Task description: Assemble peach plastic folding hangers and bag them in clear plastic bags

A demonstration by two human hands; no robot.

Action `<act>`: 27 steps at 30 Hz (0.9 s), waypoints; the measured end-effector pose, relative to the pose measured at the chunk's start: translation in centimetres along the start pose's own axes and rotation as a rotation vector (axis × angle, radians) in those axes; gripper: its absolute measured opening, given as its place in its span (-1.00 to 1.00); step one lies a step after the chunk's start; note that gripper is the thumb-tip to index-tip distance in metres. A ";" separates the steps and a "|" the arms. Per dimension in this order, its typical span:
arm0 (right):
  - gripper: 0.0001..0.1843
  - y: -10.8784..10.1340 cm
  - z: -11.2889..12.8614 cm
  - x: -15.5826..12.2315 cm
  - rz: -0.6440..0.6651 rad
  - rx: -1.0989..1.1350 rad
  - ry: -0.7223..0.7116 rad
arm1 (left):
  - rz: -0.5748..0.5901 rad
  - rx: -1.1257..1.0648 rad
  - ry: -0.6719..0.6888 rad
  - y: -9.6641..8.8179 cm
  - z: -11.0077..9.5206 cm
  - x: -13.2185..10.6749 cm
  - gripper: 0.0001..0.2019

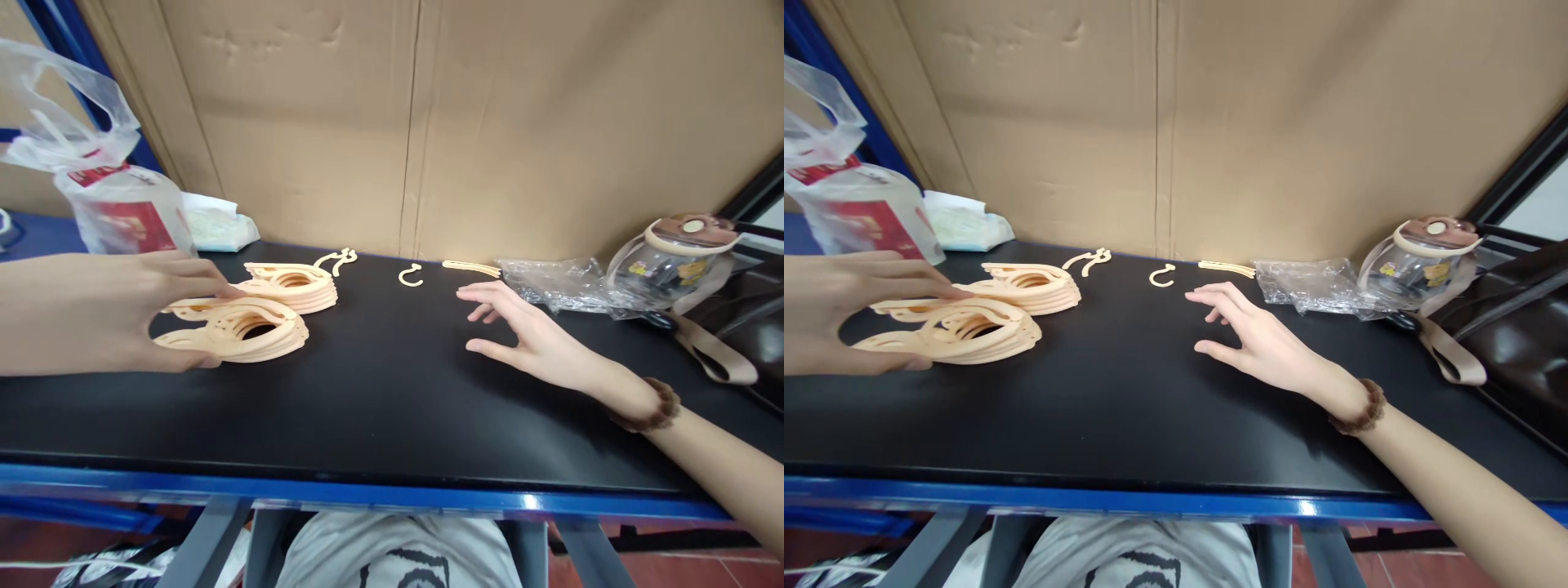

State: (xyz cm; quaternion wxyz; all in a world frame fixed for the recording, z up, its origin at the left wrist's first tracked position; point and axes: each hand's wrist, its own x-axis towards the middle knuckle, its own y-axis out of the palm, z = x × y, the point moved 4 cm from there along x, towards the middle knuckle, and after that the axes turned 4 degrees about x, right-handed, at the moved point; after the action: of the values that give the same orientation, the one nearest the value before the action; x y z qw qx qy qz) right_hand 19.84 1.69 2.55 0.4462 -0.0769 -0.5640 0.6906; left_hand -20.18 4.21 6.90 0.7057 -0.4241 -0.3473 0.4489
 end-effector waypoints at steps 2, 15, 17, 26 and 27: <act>-0.45 0.0 0.1 0.0 0.008 -0.007 0.003 | 0.070 -0.005 0.044 0.5 0.1 0.0 -0.27; -0.50 0.4 0.2 -0.1 0.084 -0.004 0.016 | 0.057 -0.156 0.179 -1.0 -2.9 -0.9 -0.58; -0.52 0.5 0.3 0.0 0.101 0.001 0.022 | 0.095 -0.190 0.247 -0.6 -2.8 -0.6 -0.62; -0.52 0.8 0.3 -0.1 0.168 -0.030 0.029 | 0.067 -0.159 0.195 0.2 -2.2 -0.6 -0.64; -0.53 0.8 0.3 -0.1 0.177 -0.052 0.032 | 0.025 -0.150 0.191 0.1 -2.2 -0.7 -0.63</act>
State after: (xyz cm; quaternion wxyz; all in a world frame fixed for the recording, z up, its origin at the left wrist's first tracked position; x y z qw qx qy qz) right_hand 19.31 1.41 1.96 0.3903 -0.1488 -0.5657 0.7110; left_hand -18.53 2.91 5.86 0.6964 -0.5206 -0.3058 0.3880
